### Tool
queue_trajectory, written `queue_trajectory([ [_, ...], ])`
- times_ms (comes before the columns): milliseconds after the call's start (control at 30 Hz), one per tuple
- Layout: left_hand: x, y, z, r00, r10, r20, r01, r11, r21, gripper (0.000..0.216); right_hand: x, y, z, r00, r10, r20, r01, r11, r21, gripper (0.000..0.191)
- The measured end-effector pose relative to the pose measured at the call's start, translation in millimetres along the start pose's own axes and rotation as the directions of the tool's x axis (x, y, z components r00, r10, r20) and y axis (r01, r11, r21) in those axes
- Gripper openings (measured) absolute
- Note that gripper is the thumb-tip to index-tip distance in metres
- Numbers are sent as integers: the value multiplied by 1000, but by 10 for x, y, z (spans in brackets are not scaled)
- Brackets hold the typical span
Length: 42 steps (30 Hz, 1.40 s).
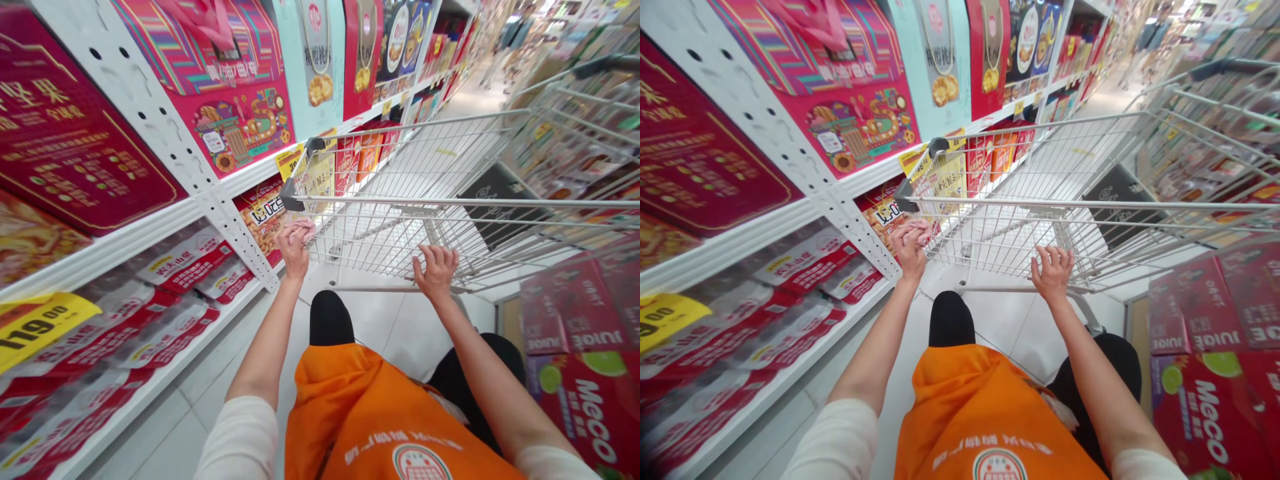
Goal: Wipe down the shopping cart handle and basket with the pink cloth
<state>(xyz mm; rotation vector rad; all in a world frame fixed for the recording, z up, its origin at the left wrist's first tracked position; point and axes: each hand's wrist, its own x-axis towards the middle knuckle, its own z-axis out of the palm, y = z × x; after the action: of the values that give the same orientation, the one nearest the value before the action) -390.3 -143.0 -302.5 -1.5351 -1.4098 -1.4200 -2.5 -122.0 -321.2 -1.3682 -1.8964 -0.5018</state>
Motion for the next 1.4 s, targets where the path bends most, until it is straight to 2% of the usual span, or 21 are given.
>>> queue_trajectory([
  [133, -163, 168, 114, 998, 44, 45, -45, 999, 21, 30, -20, 6, -34, 1000, 4, 1, -4, 1000, 20, 36],
  [233, -391, 163, 101, 997, 58, 48, -61, 997, 50, 26, -59, -19, -68, 1000, -17, -5, 17, 1000, 20, 37],
  [333, -509, 73, 37, 993, 66, 95, -69, 997, 20, 21, -75, -184, -113, 992, 8, -128, -7, 1000, 10, 35],
  [400, -508, 18, -2, 987, 73, 141, -72, 997, -13, 21, -25, -406, -130, 983, -64, -172, 71, 997, 38, 31],
  [433, -492, -1, -16, 985, 77, 154, -73, 997, -29, 21, 25, -543, -129, 979, -152, -139, 162, 985, 64, 30],
  [500, -448, -25, -33, 988, 86, 132, -82, 996, -38, 21, 160, -834, -107, 943, -334, 10, 330, 936, 126, 33],
  [600, -410, -56, -39, 995, 89, 32, -91, 994, 60, 16, 357, -1177, -44, 958, -264, 116, 250, 961, 120, 38],
  [667, -434, -90, -38, 995, 100, -7, -98, 986, 133, 14, 419, -1277, -5, 964, -210, 164, 197, 976, 90, 41],
  [767, -565, -142, -44, 990, 130, 47, -134, 985, 106, 16, 407, -1264, 25, 953, -213, 215, 202, 977, 75, 46],
  [933, -822, -179, -82, 970, 181, 164, -185, 983, 10, 19, 360, -1172, 24, 945, -234, 229, 211, 970, 121, 50],
  [1100, -740, -231, 6, 969, 171, 178, -176, 984, 17, 16, 371, -1188, 6, 952, -220, 211, 195, 972, 132, 48],
  [1200, -681, -279, 71, 958, 208, 199, -213, 977, 2, 13, 356, -1186, -7, 954, -201, 222, 172, 974, 145, 46],
  [1400, -782, -346, -50, 909, 321, 265, -304, 947, -105, 8, 348, -1159, 2, 943, -219, 252, 174, 966, 191, 45],
])
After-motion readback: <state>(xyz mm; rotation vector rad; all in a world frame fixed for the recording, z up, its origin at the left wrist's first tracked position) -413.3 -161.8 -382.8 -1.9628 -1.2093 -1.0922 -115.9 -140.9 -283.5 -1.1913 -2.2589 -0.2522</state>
